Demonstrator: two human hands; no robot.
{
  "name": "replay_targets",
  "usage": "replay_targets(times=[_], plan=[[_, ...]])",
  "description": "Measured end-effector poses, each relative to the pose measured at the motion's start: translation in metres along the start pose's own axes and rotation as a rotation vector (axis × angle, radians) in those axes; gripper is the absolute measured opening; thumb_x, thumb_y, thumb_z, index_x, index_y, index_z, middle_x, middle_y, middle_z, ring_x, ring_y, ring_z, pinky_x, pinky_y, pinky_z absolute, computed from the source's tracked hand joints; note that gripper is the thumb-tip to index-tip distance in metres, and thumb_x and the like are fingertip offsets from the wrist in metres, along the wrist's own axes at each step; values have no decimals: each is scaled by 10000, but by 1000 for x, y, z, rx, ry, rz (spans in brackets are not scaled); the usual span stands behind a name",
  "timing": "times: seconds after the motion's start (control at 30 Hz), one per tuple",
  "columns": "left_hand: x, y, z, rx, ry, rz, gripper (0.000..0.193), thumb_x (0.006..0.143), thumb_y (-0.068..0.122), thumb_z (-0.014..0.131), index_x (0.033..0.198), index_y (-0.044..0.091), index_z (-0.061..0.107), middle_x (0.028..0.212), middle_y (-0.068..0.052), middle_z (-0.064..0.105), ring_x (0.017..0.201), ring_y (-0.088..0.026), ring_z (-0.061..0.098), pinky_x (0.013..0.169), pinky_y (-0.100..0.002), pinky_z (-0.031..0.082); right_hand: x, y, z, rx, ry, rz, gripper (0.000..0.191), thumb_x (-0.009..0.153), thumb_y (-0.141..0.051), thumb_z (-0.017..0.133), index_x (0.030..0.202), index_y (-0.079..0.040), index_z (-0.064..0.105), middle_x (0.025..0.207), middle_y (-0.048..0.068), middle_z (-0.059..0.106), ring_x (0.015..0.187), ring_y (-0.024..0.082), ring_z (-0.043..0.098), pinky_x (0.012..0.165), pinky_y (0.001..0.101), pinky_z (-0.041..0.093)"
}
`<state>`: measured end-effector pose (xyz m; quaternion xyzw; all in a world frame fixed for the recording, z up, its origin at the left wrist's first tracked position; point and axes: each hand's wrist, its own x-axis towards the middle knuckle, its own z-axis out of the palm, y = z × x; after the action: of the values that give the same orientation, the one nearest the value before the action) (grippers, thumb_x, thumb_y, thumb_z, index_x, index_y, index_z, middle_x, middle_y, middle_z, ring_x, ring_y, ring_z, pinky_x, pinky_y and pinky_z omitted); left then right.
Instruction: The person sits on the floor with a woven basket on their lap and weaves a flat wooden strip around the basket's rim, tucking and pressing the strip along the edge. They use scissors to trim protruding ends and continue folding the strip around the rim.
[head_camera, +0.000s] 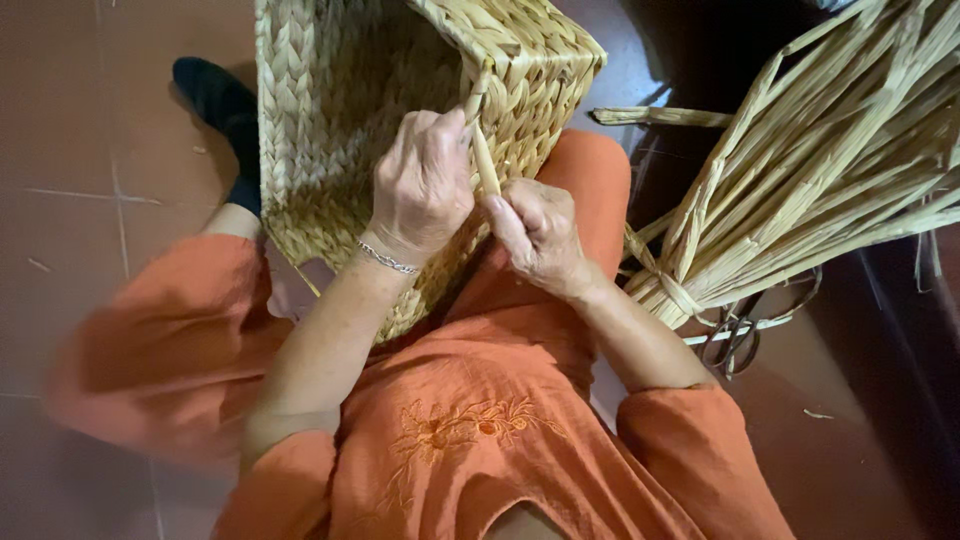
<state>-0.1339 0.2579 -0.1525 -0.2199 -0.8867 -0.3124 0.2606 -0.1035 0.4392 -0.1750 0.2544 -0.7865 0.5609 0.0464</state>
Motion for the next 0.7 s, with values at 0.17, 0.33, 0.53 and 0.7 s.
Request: replay_targets(times=[0.17,0.33,0.53,0.7], plan=[[10,11,-18,-62,45,-44,309,1007,-40,689,1269,-37,525,1121,-189,588,1006,-347,625,868,-438,565,-1,-11,-16,107,-56,288,289,1032,-54,605,752,-16,547,630,43,519,536,182,519,511,358,406],[16,19,-16,-23,126,111,400,898,124,724,1214,-26,530,1097,-173,568,1001,-323,608,869,-451,548,12,-31,-29,119,-25,-18,205,978,-18,606,773,-15,594,708,64,546,636,197,507,602,356,401],[7,4,-7,-370,27,-321,176,1001,54,734,1119,-7,619,1025,-114,678,705,-154,648,586,-225,558,54,-30,-39,-197,210,-179,155,929,-129,608,1044,-35,654,1176,145,651,1120,262,574,948,411,485],[9,-17,-8,-938,54,-577,114,1086,28,653,1172,-19,595,1049,-130,727,993,-205,741,885,-307,650,72,-13,-38,-204,85,-64,444,1073,-222,704,1460,-56,564,1481,154,533,1417,283,475,1233,430,399]])
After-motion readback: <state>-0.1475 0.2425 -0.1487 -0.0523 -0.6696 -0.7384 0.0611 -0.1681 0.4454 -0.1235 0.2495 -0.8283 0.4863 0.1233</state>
